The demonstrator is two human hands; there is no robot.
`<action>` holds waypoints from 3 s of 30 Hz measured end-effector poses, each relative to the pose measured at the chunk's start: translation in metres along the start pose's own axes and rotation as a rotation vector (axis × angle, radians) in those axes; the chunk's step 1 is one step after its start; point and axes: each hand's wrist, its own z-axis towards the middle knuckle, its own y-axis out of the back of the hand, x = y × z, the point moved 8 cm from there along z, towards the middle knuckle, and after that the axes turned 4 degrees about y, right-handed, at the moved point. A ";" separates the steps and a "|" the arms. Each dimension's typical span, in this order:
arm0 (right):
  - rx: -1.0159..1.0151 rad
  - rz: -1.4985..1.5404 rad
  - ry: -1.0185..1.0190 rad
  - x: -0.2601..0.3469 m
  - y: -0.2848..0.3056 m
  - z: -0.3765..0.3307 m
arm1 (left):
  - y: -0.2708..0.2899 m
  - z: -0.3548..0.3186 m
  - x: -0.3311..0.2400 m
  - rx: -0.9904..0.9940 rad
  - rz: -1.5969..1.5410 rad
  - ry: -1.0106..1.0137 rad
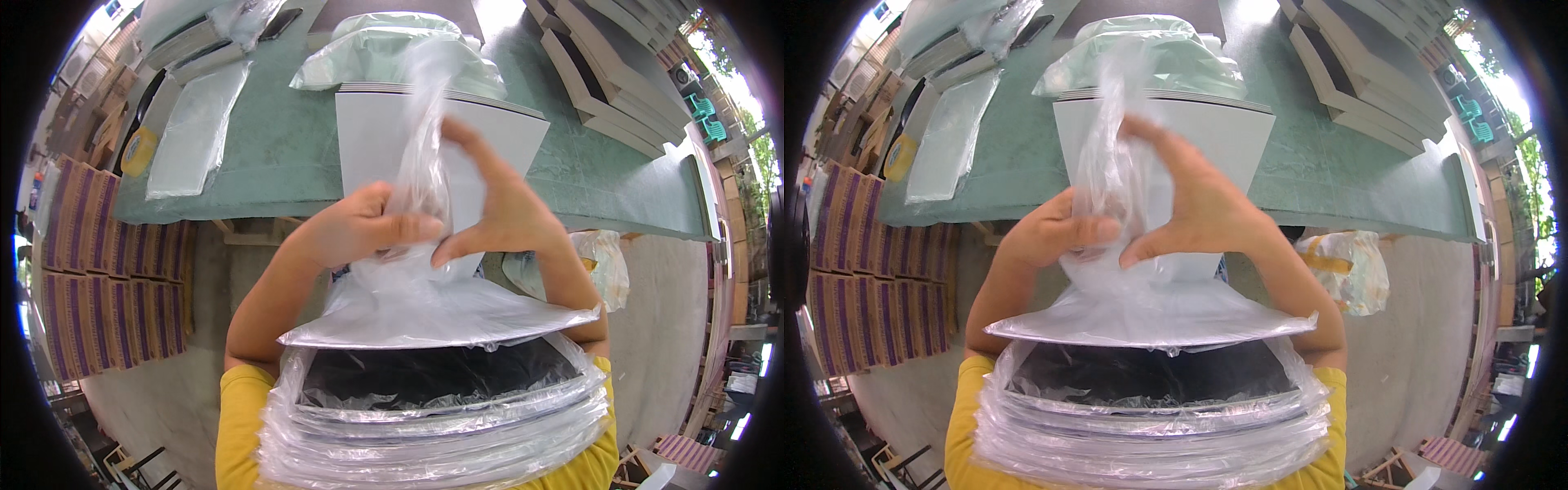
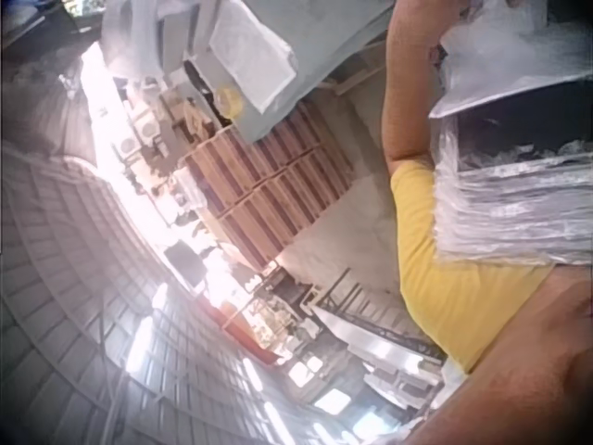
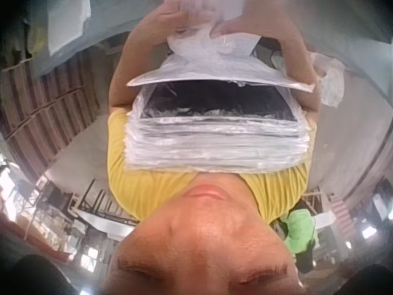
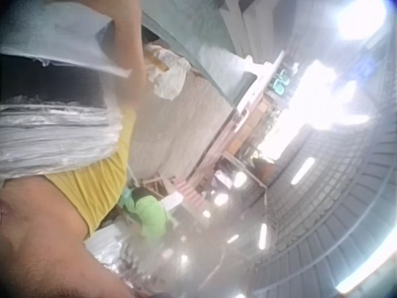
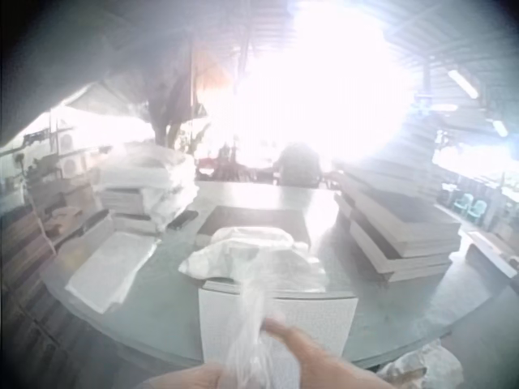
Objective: The person wraps individual black folders in clear plastic bags by hand and stacks them on a table.
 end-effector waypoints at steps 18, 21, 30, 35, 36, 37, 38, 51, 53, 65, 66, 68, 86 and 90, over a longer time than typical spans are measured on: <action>0.733 0.002 -0.203 -0.025 -0.066 -0.017 | 0.008 -0.021 -0.024 -0.075 0.875 -0.277; 0.330 0.387 -0.298 -0.073 -0.006 -0.036 | 0.083 -0.037 -0.014 -0.325 0.404 -0.123; 0.195 0.994 -0.562 -0.094 -0.053 -0.036 | 0.138 -0.046 0.026 -0.688 -0.045 -0.341; 0.146 0.740 -0.560 -0.099 -0.074 -0.016 | 0.125 -0.038 0.027 -0.655 0.105 -0.334; 0.146 0.711 -0.559 -0.100 -0.075 -0.011 | 0.125 -0.038 0.029 -0.647 0.139 -0.328; 0.109 0.733 -0.564 -0.103 -0.073 -0.009 | 0.129 -0.041 0.030 -0.688 0.087 -0.318; 0.070 0.755 -0.570 -0.106 -0.070 -0.007 | 0.132 -0.045 0.031 -0.729 0.035 -0.308; 0.140 0.656 -0.558 -0.109 -0.070 -0.016 | 0.145 -0.051 0.050 -0.731 -0.057 -0.267; -0.084 0.817 -0.563 -0.114 -0.058 -0.012 | 0.150 -0.054 0.054 -0.760 -0.060 -0.288; 0.189 0.704 -0.644 -0.108 -0.088 -0.021 | 0.157 -0.055 0.063 -0.739 -0.114 -0.305; 0.241 0.654 -0.681 -0.109 -0.089 -0.025 | 0.157 -0.055 0.064 -0.720 -0.144 -0.305; 0.143 0.758 -0.652 -0.107 -0.083 -0.023 | 0.155 -0.056 0.061 -0.731 -0.031 -0.295; -0.202 1.420 -0.560 -0.084 -0.063 -0.029 | 0.053 0.007 0.032 -0.357 0.403 -0.152; -0.307 1.338 -0.485 -0.093 -0.018 -0.054 | 0.185 -0.077 0.037 -1.089 0.518 -0.187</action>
